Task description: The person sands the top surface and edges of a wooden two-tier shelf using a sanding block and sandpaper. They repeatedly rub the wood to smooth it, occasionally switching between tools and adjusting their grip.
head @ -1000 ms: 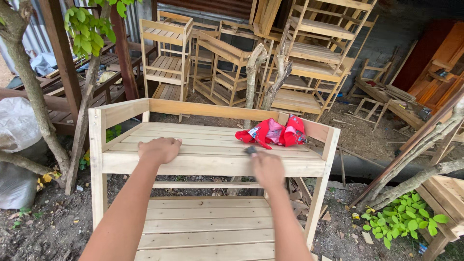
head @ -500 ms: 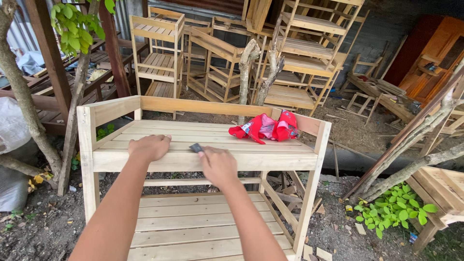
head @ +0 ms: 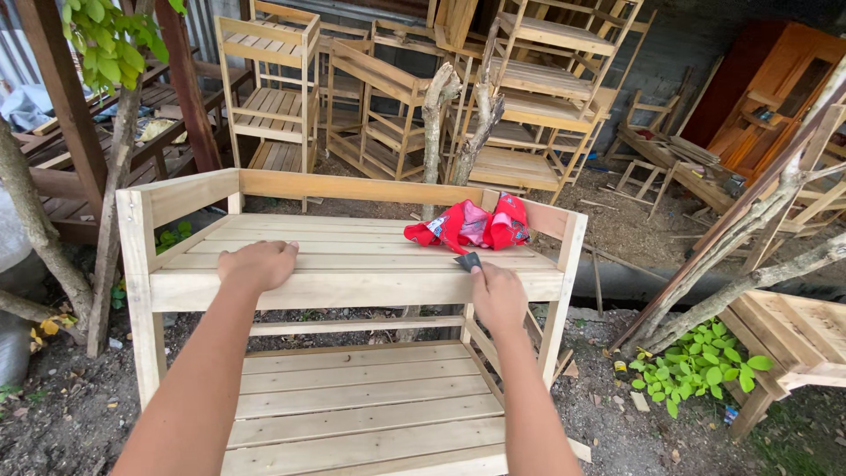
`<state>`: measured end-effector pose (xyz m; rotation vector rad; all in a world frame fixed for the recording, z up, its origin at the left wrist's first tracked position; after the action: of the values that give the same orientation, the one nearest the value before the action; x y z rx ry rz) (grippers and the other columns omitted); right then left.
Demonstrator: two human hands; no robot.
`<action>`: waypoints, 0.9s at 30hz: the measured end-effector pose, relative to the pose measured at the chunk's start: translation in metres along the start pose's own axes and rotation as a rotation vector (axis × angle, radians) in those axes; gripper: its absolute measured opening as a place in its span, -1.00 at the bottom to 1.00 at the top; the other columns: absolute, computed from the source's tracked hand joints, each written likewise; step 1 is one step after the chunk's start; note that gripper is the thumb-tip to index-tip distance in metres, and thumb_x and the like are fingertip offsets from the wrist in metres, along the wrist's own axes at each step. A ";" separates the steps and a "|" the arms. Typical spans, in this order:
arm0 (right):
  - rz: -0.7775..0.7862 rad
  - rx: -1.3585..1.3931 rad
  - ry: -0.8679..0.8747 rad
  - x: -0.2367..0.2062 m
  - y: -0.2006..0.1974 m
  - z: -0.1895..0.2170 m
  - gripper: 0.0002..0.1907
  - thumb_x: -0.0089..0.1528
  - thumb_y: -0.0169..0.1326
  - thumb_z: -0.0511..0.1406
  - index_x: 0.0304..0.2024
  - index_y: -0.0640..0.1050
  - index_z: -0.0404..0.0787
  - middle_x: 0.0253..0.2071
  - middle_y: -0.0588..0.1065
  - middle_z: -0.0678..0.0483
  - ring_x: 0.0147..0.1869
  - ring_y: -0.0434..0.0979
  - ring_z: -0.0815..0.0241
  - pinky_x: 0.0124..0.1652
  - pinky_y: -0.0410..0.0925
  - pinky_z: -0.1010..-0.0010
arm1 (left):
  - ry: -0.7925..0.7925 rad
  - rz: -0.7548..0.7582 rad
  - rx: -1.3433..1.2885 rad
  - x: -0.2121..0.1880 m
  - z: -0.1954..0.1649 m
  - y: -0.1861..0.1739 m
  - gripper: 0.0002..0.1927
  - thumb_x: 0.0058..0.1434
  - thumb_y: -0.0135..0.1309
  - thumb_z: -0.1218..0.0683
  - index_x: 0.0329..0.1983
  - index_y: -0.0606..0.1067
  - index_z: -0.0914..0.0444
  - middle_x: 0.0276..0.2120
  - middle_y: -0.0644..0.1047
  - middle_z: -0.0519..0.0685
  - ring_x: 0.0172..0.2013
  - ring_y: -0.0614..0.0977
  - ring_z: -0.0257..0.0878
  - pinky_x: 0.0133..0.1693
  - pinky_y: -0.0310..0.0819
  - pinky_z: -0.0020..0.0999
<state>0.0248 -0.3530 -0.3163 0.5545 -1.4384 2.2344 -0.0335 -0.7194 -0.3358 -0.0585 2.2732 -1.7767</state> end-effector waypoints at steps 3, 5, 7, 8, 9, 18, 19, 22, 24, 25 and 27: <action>-0.236 0.018 -0.184 -0.018 0.000 0.034 -0.61 0.38 -0.09 -0.18 0.10 0.57 -0.26 0.13 0.55 -0.17 0.26 0.48 -0.15 0.27 0.24 -0.05 | -0.007 -0.018 0.004 -0.001 -0.001 -0.001 -0.41 0.45 -0.49 -0.25 0.40 0.40 -0.11 0.34 0.45 -0.12 0.34 0.44 -0.13 0.37 0.07 0.09; -0.215 0.087 -0.208 -0.032 0.013 0.058 -0.53 0.37 -0.11 -0.24 0.31 0.47 -0.19 0.34 0.44 -0.05 0.48 0.31 -0.12 0.36 0.07 -0.13 | -0.006 -0.028 0.008 -0.001 -0.002 -0.001 -0.41 0.45 -0.49 -0.25 0.37 0.43 -0.10 0.31 0.48 -0.10 0.32 0.46 -0.12 0.35 0.12 0.07; -0.270 0.143 -0.271 -0.044 0.017 0.089 -0.47 0.39 -0.08 -0.30 0.42 0.34 -0.24 0.43 0.34 -0.08 0.57 0.18 -0.15 0.43 0.01 -0.15 | 0.001 -0.034 0.010 -0.001 -0.003 -0.002 -0.41 0.45 -0.48 -0.24 0.35 0.46 -0.09 0.29 0.50 -0.10 0.30 0.48 -0.12 0.32 0.17 0.05; -0.258 0.171 -0.333 -0.050 0.021 0.107 -0.44 0.36 -0.04 -0.32 0.43 0.33 -0.21 0.45 0.33 -0.08 0.58 0.17 -0.16 0.42 0.00 -0.14 | -0.001 -0.033 0.014 0.000 -0.003 -0.003 -0.41 0.45 -0.48 -0.24 0.35 0.45 -0.09 0.29 0.49 -0.10 0.31 0.48 -0.12 0.33 0.16 0.05; -0.245 0.199 -0.396 -0.055 0.024 0.124 -0.40 0.33 0.01 -0.33 0.44 0.32 -0.17 0.46 0.31 -0.08 0.58 0.17 -0.16 0.41 0.00 -0.14 | -0.003 -0.032 0.018 0.000 -0.003 -0.003 -0.41 0.45 -0.47 -0.24 0.35 0.45 -0.09 0.30 0.49 -0.10 0.31 0.47 -0.13 0.34 0.15 0.04; -0.187 0.124 -0.589 -0.046 0.030 0.095 -0.31 0.20 0.07 -0.39 0.42 0.39 -0.04 0.44 0.37 0.10 0.56 0.27 0.02 0.43 0.12 0.09 | 0.015 -0.066 -0.001 0.007 -0.001 0.001 -0.44 0.43 -0.44 -0.21 0.32 0.46 -0.07 0.31 0.46 -0.10 0.30 0.45 -0.11 0.36 0.12 0.07; -0.225 0.097 -0.554 -0.041 0.024 0.075 -0.34 0.22 0.04 -0.39 0.42 0.37 -0.14 0.45 0.35 0.02 0.56 0.24 -0.04 0.44 0.08 0.05 | 0.019 -0.076 -0.001 0.008 -0.001 0.002 -0.45 0.44 -0.42 -0.21 0.31 0.47 -0.07 0.30 0.47 -0.09 0.29 0.46 -0.10 0.35 0.15 0.07; -0.438 0.091 -0.311 -0.029 -0.003 0.023 -0.44 0.35 -0.05 -0.39 0.43 0.34 -0.21 0.46 0.30 -0.05 0.60 0.17 -0.05 0.53 0.03 0.04 | 0.074 -0.319 -0.107 0.003 0.000 -0.002 -0.52 0.43 -0.27 -0.16 0.22 0.56 -0.02 0.27 0.53 -0.08 0.24 0.55 -0.04 0.31 0.31 -0.01; -0.533 0.131 -0.120 -0.029 -0.008 0.014 -0.45 0.37 -0.06 -0.39 0.44 0.32 -0.25 0.48 0.27 -0.11 0.61 0.12 -0.15 0.49 0.01 0.03 | 0.124 -0.475 -0.062 -0.002 -0.006 -0.005 -0.55 0.41 -0.24 -0.14 0.22 0.53 0.00 0.29 0.49 -0.04 0.32 0.45 -0.04 0.35 0.19 0.07; -0.582 0.147 -0.019 -0.031 -0.009 0.014 -0.45 0.37 -0.06 -0.39 0.44 0.31 -0.27 0.49 0.26 -0.14 0.61 0.09 -0.20 0.47 0.00 0.03 | 0.155 -0.551 -0.039 -0.005 -0.013 -0.006 -0.56 0.40 -0.22 -0.13 0.22 0.51 0.01 0.30 0.47 -0.02 0.36 0.41 -0.04 0.37 0.13 0.11; -0.500 0.202 -0.200 -0.039 0.009 0.055 -0.40 0.29 -0.11 -0.46 0.42 0.32 -0.28 0.48 0.27 -0.14 0.60 0.12 -0.18 0.47 -0.01 -0.02 | 0.214 -0.560 0.026 -0.004 -0.042 -0.001 -0.50 0.30 -0.19 -0.11 0.28 0.41 0.06 0.34 0.36 0.01 0.36 0.31 -0.01 0.29 -0.01 0.28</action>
<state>0.0584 -0.4119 -0.3230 1.0974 -1.0145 1.9642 -0.0388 -0.6784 -0.3249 -0.5792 2.5595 -2.1615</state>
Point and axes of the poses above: each hand's wrist, its own x-axis towards the middle knuckle, its own y-axis out of the palm, z = x × y, the point moved 7 cm from there along x, towards the middle knuckle
